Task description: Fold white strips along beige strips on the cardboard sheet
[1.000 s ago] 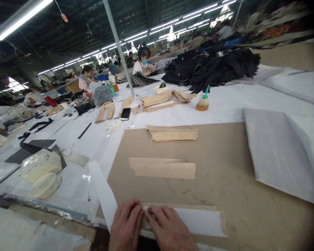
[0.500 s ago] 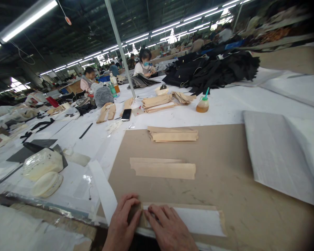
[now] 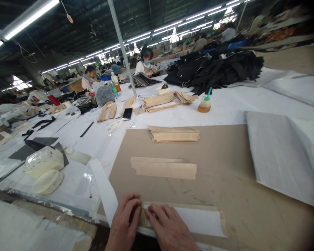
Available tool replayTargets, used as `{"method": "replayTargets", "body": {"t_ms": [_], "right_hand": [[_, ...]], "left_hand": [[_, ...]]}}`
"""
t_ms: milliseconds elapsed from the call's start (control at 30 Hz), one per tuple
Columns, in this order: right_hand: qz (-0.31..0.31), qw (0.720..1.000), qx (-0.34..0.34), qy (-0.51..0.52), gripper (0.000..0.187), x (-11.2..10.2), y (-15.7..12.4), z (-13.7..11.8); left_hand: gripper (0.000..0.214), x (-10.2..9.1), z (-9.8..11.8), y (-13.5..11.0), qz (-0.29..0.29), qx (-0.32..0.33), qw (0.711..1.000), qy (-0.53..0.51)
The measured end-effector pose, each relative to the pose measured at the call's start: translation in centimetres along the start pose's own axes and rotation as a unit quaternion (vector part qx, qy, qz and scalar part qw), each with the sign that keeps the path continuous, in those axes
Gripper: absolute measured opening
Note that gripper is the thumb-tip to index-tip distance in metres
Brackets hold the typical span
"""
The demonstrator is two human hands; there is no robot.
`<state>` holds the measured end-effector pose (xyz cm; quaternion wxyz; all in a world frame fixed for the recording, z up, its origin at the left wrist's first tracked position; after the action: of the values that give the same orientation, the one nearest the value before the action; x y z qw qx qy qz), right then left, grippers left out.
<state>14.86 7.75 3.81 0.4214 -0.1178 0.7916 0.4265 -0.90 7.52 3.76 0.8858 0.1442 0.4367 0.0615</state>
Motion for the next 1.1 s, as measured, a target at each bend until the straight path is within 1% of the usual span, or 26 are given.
{"method": "replayTargets", "body": {"t_ms": [167,333,433,600,700,833,967,1100], "right_hand": [[-0.001,1.0,0.001,-0.005,0.037,0.2,-0.2,0.1],[0.002,1.0,0.001,-0.006,0.036,0.2,-0.2,0.1],[-0.01,1.0,0.003,-0.004,0.036,0.2,-0.1,0.1],[-0.02,1.0,0.008,0.008,0.041,0.1,-0.1,0.0],[-0.015,1.0,0.011,0.022,0.043,0.2,-0.2,0.0],[0.014,0.999,0.015,0.035,0.044,0.8,-0.9,0.2],[0.045,0.998,0.012,0.033,0.046,1.6,-1.5,0.2],[0.074,0.997,0.013,0.032,0.045,1.4,-1.5,0.0]], "left_hand": [[0.018,-0.2,0.5,-0.4,0.018,0.014,1.0,0.008],[0.02,-0.3,0.2,-0.7,0.035,-0.023,0.999,-0.003],[0.021,-0.4,0.0,-0.5,0.031,-0.045,0.998,-0.007],[0.024,-0.1,0.7,0.7,-0.02,-0.06,0.998,0.007],[0.019,0.0,1.3,1.5,-0.046,-0.088,0.995,0.033],[0.013,0.1,2.2,2.5,-0.086,-0.121,0.986,0.073],[0.012,0.1,3.0,3.4,-0.126,-0.146,0.974,0.122],[0.01,0.0,3.9,4.3,-0.161,-0.159,0.952,0.206]]}}
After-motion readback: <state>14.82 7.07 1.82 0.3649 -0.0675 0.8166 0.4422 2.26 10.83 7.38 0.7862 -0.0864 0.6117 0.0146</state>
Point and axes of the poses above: each hand's wrist, its own y-axis towards the middle knuckle, its own x-axis out of the palm, z = x × y, the point moved 7 cm from there along y, towards the middle knuckle, and after that the axes turned 2 degrees about z, right-handed, at the moved point
